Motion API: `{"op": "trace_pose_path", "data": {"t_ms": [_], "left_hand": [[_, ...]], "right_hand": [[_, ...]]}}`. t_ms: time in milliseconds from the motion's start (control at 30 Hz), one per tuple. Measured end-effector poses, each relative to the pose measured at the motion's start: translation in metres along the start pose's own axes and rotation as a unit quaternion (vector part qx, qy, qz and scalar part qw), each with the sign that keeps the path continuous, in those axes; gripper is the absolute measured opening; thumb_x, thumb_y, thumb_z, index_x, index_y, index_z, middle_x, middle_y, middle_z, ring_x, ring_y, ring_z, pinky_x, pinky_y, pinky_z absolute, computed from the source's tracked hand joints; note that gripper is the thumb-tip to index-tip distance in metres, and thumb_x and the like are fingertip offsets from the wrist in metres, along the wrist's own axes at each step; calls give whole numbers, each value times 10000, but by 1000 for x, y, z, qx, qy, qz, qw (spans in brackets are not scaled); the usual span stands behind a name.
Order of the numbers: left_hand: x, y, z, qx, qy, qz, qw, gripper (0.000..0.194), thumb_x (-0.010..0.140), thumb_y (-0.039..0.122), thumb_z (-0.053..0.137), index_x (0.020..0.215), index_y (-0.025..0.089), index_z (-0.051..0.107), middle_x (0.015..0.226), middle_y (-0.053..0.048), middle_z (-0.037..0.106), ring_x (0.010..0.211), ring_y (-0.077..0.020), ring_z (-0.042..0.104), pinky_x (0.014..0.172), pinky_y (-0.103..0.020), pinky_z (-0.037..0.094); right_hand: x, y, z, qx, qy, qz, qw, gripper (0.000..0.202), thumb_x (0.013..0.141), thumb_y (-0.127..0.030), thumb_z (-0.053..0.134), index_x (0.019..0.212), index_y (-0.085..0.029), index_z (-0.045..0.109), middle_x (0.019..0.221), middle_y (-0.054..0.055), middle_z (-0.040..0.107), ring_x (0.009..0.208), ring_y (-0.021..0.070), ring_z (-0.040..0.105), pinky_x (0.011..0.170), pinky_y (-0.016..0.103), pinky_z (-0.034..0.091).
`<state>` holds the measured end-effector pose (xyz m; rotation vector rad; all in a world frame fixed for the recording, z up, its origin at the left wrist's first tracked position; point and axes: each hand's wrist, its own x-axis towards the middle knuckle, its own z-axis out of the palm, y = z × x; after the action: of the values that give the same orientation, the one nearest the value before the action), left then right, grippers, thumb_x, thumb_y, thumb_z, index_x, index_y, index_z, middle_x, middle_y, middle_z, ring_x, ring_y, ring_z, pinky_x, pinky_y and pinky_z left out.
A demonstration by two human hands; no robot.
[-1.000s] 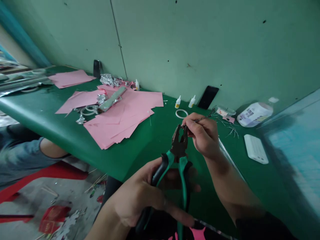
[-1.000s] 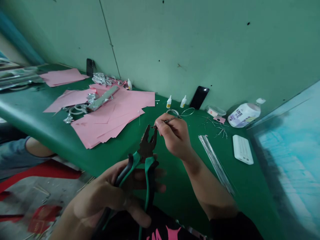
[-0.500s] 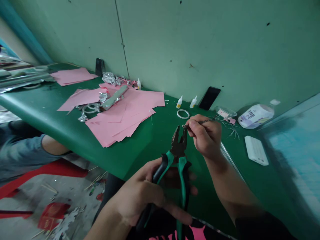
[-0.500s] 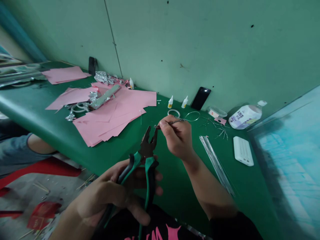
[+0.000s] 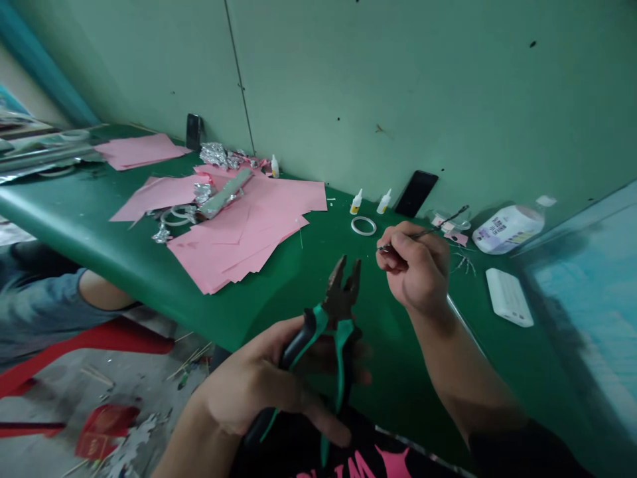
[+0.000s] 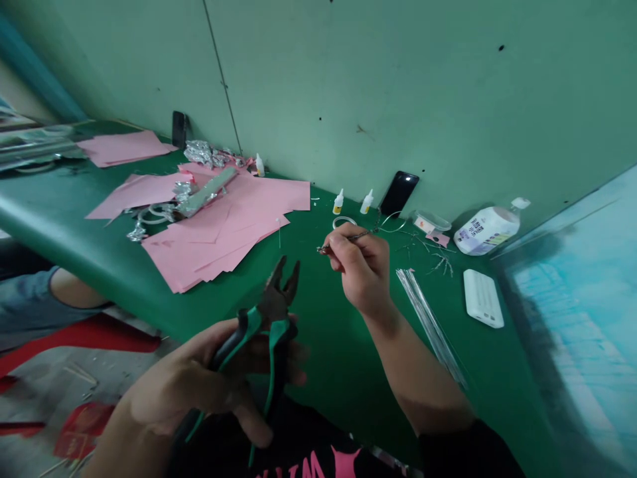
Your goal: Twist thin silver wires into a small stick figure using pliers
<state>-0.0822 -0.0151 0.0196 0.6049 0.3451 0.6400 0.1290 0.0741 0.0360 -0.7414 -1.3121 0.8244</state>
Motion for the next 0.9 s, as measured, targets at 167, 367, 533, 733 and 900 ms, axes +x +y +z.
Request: {"op": "trace_pose_path", "data": {"t_ms": [167,367,533,733,900], "left_hand": [[9,-6,6,-20,-51,-17,998,630,608,-124,541,1148,161,697,1140,-127,713,1113,-342,665,731,-388,658],[16,-8,6,-35,-59,-6,998,654,596,-132,508,1152,154,696,1227,-127,675,1187,-344,620,771,-398,654],[14,-5,7,-42,-60,-6,997,720,591,-118,506,1247,138,654,1269,-156,659,1162,-330,632,761,-398,654],[15,-5,3,-46,-70,-1,996,741,582,-121,507,1265,134,637,1279,-157,653,1172,-328,625,775,-406,649],[15,-8,-1,-51,-77,9,996,732,562,-113,522,1247,118,639,1267,-173,651,1158,-335,632,763,-422,649]], "right_hand": [[-3,-2,2,15,-37,33,999,202,827,-309,563,658,-233,644,590,-6,500,500,117,411,480,298,306],[-3,-1,4,36,-42,21,998,210,841,-262,554,663,-239,663,602,9,508,577,151,465,537,320,343],[-3,-1,5,18,-41,9,999,215,839,-258,553,648,-241,651,593,5,496,575,155,463,547,328,342],[-6,0,6,-2,-50,-36,998,252,880,-232,533,662,-233,659,592,-1,488,581,150,448,556,329,323],[-6,6,4,15,-73,-63,995,225,889,-227,552,707,-214,684,587,-8,492,571,143,439,543,325,311]]}}
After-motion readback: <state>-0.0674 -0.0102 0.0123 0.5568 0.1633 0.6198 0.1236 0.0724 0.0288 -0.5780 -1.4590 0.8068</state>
